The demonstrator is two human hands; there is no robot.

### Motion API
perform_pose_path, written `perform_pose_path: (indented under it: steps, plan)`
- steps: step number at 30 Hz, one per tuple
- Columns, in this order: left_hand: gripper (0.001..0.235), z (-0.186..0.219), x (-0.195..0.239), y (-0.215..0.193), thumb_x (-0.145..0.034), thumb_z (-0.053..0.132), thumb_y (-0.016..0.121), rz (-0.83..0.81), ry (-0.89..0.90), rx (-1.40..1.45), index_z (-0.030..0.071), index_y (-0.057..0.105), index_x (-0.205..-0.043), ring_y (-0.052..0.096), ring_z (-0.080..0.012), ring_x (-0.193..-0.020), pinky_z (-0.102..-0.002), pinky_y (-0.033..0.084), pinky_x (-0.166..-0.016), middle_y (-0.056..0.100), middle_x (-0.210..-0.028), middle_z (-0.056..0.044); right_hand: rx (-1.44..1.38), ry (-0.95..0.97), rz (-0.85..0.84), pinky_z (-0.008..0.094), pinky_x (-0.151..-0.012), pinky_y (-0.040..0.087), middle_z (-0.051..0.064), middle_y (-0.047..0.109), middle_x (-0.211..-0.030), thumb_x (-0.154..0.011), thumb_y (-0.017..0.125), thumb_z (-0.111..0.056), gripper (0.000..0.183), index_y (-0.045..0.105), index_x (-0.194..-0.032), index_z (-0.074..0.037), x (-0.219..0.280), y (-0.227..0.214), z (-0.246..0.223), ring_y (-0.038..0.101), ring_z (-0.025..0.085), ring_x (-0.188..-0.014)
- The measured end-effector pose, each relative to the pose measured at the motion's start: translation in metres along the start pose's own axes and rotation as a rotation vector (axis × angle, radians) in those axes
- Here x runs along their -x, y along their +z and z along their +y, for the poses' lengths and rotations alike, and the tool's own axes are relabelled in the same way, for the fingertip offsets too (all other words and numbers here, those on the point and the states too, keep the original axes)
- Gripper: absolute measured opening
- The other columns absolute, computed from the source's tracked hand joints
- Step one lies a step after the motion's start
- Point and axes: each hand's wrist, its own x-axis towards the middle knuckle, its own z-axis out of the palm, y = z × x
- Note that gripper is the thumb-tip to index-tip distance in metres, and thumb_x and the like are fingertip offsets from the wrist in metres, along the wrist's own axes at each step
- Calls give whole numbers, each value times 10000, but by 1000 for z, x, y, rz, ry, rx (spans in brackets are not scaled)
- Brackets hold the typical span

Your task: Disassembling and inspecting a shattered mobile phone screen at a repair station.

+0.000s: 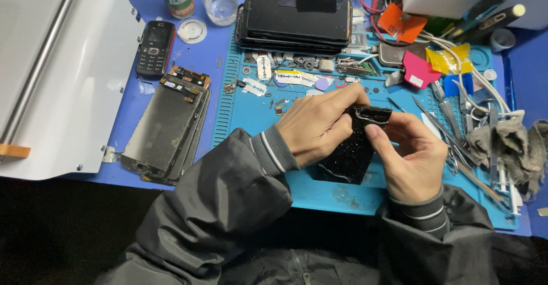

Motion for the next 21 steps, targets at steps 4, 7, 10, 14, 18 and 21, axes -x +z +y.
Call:
perform_pose_path:
  steps: [4, 7, 10, 14, 18, 21]
  plan:
    - [375, 2, -6, 9, -957, 463, 443, 104, -65, -44, 105, 544, -916, 633, -242, -502, -369, 463, -489, 660, -642, -33, 56, -6, 8, 205, -775, 522, 93, 711, -993, -940, 709, 25, 228, 654, -1159, 49, 0, -1, 1, 661, 125, -866]
    - [258, -6, -6, 18, -939, 352, 597, 178, -31, -129, 102, 539, -912, 559, -187, -432, -338, 405, -421, 639, -612, -13, 65, -9, 8, 197, -753, 517, 88, 705, -969, -940, 720, 19, 224, 655, -1152, 46, -1, -2, 4, 663, 120, -856]
    - [191, -7, -2, 14, -978, 295, 538, 139, 6, -167, 106, 522, -953, 635, -251, -520, -388, 451, -486, 681, -697, -27, 55, -6, 6, 200, -769, 522, 79, 712, -993, -936, 718, 17, 229, 663, -1158, 38, -1, 0, 1, 663, 119, -862]
    - [104, -7, -2, 17, -982, 162, 526, 226, 84, -234, 77, 492, -932, 568, -309, -512, -434, 422, -502, 673, -747, -62, 54, 2, 11, 197, -760, 507, 71, 703, -984, -934, 722, 11, 234, 661, -1158, 37, -1, -1, 3, 644, 111, -852]
    - [55, -11, 0, 16, -996, 127, 478, 208, 78, -229, 105, 526, -981, 501, -242, -463, -394, 400, -476, 626, -675, -22, 41, -5, 7, 197, -768, 513, 73, 705, -992, -939, 715, 21, 222, 660, -1153, 37, 0, -1, 4, 650, 114, -856]
    - [124, -5, 0, 13, -1009, 169, 438, 168, 26, -132, 107, 546, -1010, 565, -256, -496, -398, 433, -512, 620, -655, -31, 24, -2, 5, 198, -770, 516, 74, 705, -994, -941, 710, 22, 218, 657, -1152, 36, 0, -1, 3, 653, 114, -859]
